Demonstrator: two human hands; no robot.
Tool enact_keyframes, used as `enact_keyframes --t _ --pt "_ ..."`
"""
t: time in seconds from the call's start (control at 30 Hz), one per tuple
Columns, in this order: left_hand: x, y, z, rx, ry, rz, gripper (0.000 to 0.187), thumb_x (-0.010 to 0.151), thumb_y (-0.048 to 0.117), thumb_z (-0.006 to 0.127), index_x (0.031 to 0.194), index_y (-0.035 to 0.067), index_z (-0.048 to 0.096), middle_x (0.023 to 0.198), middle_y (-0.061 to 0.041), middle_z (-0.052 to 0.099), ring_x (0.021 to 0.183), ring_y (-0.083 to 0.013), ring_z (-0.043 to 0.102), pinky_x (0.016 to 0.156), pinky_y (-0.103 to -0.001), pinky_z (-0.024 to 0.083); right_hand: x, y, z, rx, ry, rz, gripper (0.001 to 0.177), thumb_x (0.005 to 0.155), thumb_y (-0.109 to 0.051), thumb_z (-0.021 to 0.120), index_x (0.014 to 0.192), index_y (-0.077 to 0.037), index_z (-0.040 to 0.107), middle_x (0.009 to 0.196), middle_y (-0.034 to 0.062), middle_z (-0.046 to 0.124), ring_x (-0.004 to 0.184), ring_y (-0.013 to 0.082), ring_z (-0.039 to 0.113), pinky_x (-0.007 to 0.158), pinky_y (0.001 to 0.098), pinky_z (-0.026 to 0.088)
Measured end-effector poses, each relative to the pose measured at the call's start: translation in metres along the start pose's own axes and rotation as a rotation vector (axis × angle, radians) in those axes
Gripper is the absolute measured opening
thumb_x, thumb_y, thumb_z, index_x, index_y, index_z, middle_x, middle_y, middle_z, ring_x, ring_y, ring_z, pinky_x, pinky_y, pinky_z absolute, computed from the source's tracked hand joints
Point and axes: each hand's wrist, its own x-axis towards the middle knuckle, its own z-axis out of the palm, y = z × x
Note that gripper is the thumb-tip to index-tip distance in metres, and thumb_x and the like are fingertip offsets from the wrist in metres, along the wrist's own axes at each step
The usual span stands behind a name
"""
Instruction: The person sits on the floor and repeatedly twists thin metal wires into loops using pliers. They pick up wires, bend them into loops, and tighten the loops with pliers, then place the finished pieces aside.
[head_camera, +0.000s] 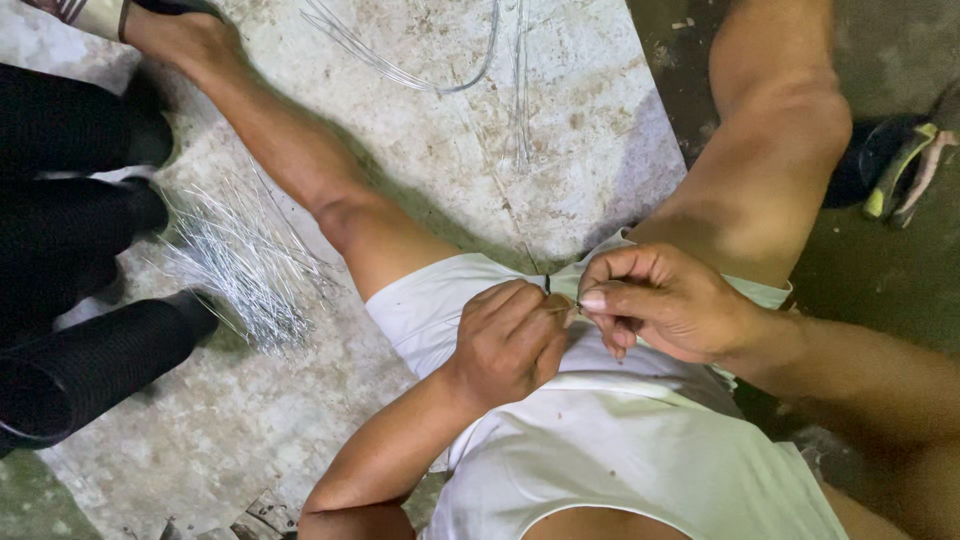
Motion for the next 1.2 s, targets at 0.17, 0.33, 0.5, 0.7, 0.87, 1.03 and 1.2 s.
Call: enact_keyframes --t 0.17,0.33,0.5,0.7,0.87,1.03,1.2 --pt "-0.003 -0.003 0.009 -0.052 0.007 -0.06 0.014 0.085 -0.006 0.069 0.095 0.0 0.062 0.086 -0.011 0.061 0.069 -0.0285 0.058 0.064 -0.04 0.048 0.0 0.0 -0.001 -0.32 0.104 -0.066 0.009 0.096 -0.007 0.064 0.093 0.001 0.067 0.068 0.0042 0.064 0.058 0.0114 0.06 0.056 0.0279 0.051" --pt "-0.01 0.004 0.013 -0.363 -0.009 -0.499 0.011 0.103 0.002 0.063 0.092 0.003 0.062 0.073 -0.006 0.055 0.063 -0.017 0.051 0.058 -0.031 0.041 -0.001 -0.009 0.007 -0.53 0.012 -0.421 0.008 0.098 0.0 0.065 0.105 0.002 0.065 0.094 0.0061 0.066 0.084 0.0119 0.061 0.075 0.0275 0.052" --pt "-0.015 -0.011 0.022 -0.931 -0.046 -0.877 0.021 0.111 0.016 0.057 0.095 0.003 0.062 0.074 0.006 0.052 0.066 -0.0037 0.04 0.057 -0.026 0.031 0.007 -0.031 0.009 -1.232 0.02 -0.894 0.012 0.088 0.001 0.074 0.097 0.0 0.067 0.085 0.0101 0.067 0.069 0.0184 0.066 0.061 0.0315 0.052" --pt "-0.022 -0.03 0.029 -1.476 -0.073 -1.063 0.023 0.108 0.02 0.058 0.089 0.007 0.06 0.063 0.007 0.041 0.054 -0.0036 0.03 0.052 -0.024 0.026 0.017 -0.048 0.001 -1.554 -0.162 -1.299 0.015 0.084 0.002 0.073 0.096 0.005 0.064 0.088 0.0153 0.065 0.071 0.0284 0.065 0.059 0.0382 0.053" --pt "-0.016 -0.025 0.032 -1.226 -0.031 -0.897 0.022 0.111 0.018 0.057 0.095 0.004 0.062 0.074 0.005 0.052 0.064 -0.0033 0.039 0.059 -0.024 0.031 0.016 -0.05 0.001 -1.497 -0.127 -1.215 0.015 0.092 0.003 0.073 0.104 0.005 0.063 0.09 0.0129 0.066 0.074 0.0262 0.066 0.063 0.0368 0.054" --pt "-0.003 0.01 0.017 -0.812 0.028 -0.768 0.018 0.111 0.012 0.056 0.097 0.002 0.062 0.074 0.003 0.051 0.066 -0.0027 0.04 0.058 -0.024 0.034 -0.009 -0.048 -0.001 -0.757 -0.202 -0.651 0.021 0.098 -0.009 0.057 0.111 0.006 0.061 0.097 0.0122 0.063 0.085 0.0191 0.061 0.077 0.032 0.052" --pt "0.015 0.041 -0.001 -0.525 -0.042 -0.611 0.013 0.107 0.005 0.059 0.095 0.001 0.061 0.071 -0.004 0.057 0.06 -0.0112 0.051 0.057 -0.028 0.043 -0.027 -0.036 -0.004 -0.23 -0.133 -0.141 0.02 0.103 -0.01 0.055 0.1 0.008 0.064 0.084 0.0099 0.064 0.072 0.0162 0.06 0.067 0.0323 0.052"
